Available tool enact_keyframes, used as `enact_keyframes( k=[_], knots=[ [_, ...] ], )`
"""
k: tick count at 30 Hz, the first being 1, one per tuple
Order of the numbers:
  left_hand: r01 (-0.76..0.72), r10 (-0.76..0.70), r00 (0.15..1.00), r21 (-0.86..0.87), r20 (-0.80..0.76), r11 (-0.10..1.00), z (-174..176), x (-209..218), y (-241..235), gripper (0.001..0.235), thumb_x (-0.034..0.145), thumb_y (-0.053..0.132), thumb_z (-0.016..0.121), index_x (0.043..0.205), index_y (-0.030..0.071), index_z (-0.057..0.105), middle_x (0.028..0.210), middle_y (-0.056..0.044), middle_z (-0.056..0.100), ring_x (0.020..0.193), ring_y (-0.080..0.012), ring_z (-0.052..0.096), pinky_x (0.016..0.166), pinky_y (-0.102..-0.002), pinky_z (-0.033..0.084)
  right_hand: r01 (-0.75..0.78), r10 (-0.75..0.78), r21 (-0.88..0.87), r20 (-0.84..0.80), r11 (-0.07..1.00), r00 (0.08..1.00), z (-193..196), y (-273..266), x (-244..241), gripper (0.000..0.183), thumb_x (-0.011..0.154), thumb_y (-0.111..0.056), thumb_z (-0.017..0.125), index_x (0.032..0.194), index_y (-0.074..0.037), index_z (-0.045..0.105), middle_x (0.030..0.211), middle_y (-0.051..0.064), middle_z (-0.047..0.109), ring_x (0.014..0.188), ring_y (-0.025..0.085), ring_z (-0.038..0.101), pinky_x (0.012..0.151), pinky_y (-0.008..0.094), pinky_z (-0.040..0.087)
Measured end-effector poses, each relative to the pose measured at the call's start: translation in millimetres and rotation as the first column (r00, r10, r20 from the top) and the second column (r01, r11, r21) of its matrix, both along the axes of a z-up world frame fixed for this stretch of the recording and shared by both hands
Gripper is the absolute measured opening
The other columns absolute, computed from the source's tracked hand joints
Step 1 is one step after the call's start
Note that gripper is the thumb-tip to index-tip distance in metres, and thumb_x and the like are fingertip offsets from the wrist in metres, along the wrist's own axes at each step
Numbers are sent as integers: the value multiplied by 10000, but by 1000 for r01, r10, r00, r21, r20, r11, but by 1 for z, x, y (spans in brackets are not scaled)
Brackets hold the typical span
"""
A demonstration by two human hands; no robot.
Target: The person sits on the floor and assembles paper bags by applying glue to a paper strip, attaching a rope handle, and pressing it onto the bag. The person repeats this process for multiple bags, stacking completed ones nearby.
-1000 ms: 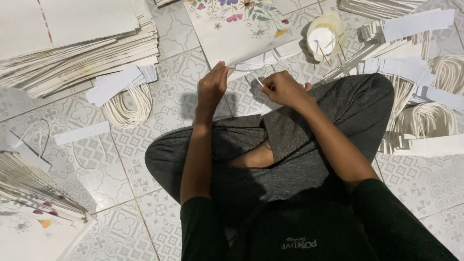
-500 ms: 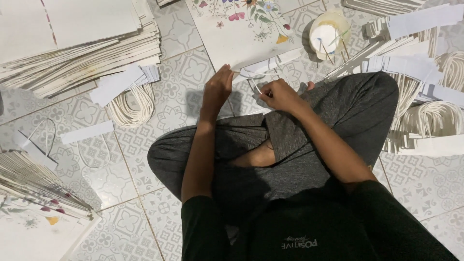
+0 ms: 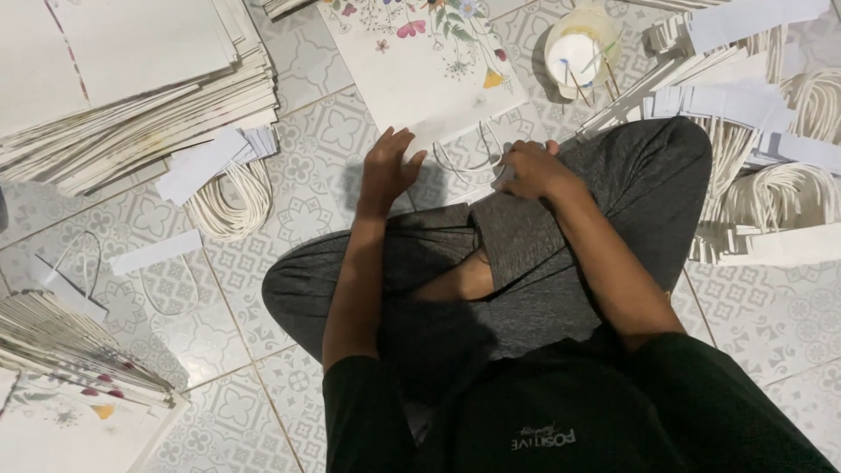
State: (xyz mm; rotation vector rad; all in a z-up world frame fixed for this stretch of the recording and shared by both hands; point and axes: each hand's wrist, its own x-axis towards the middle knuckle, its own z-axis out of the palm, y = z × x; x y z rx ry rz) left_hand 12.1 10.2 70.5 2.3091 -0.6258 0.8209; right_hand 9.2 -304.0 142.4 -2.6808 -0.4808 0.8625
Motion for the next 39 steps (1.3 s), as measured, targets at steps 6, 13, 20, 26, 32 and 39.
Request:
enact_keyframes(
  k=[6, 13, 20, 26, 32, 39],
  knots=[
    [-16, 16, 1000, 38, 7, 999, -12, 10, -5, 479, 970, 522, 687, 1235, 134, 593, 1019, -116, 754, 992, -293, 757, 960, -423, 612, 234, -239, 60, 94, 970, 966, -56, -21, 22, 299, 890, -115, 698, 1187, -104, 731, 1099, 176, 668, 1086, 404, 685, 924, 537, 475],
    [-149, 159, 987, 253, -20, 956, 3, 10, -9, 206, 992, 359, 702, 899, 177, 681, 720, 5, 709, 716, -172, 756, 650, -279, 625, 456, -468, 173, 32, 873, 883, -76, -10, 44, 315, 881, -55, 680, 1190, -29, 739, 1040, 205, 736, 1011, 438, 721, 814, 598, 569],
    [-273, 256, 962, 301, 95, 914, 50, 5, -16, 338, 1052, 353, 598, 753, 197, 616, 626, 55, 634, 630, -82, 705, 577, -161, 574, 487, -495, 158, 13, 859, 869, -112, -2, 52, 186, 909, -227, 744, 1071, -141, 779, 999, 112, 760, 1034, 404, 724, 894, 679, 470],
    [-289, 264, 957, 321, 117, 902, 51, 3, -19, 330, 1045, 305, 617, 739, 182, 626, 643, 45, 664, 670, -83, 721, 585, -158, 573, 478, -502, 245, 41, 843, 864, -86, 8, 45, 153, 881, -120, 755, 1020, -57, 775, 946, 198, 760, 966, 441, 736, 810, 577, 575],
    [-323, 292, 946, 321, 143, 890, 69, 0, -20, 344, 1039, 277, 619, 706, 190, 605, 630, 52, 665, 663, -69, 720, 591, -139, 570, 436, -471, 289, 59, 852, 880, -71, 13, 41, 140, 884, -97, 765, 1001, -19, 771, 918, 230, 750, 921, 447, 740, 758, 548, 598],
    [-285, 274, 957, 124, 98, 951, 26, 10, -16, 204, 999, 197, 688, 815, 117, 724, 781, -55, 764, 725, -167, 762, 583, -211, 603, 448, -476, 270, 43, 852, 878, -64, 16, 41, 140, 875, -103, 767, 989, -22, 775, 920, 233, 751, 921, 452, 737, 753, 550, 604]
  ],
)
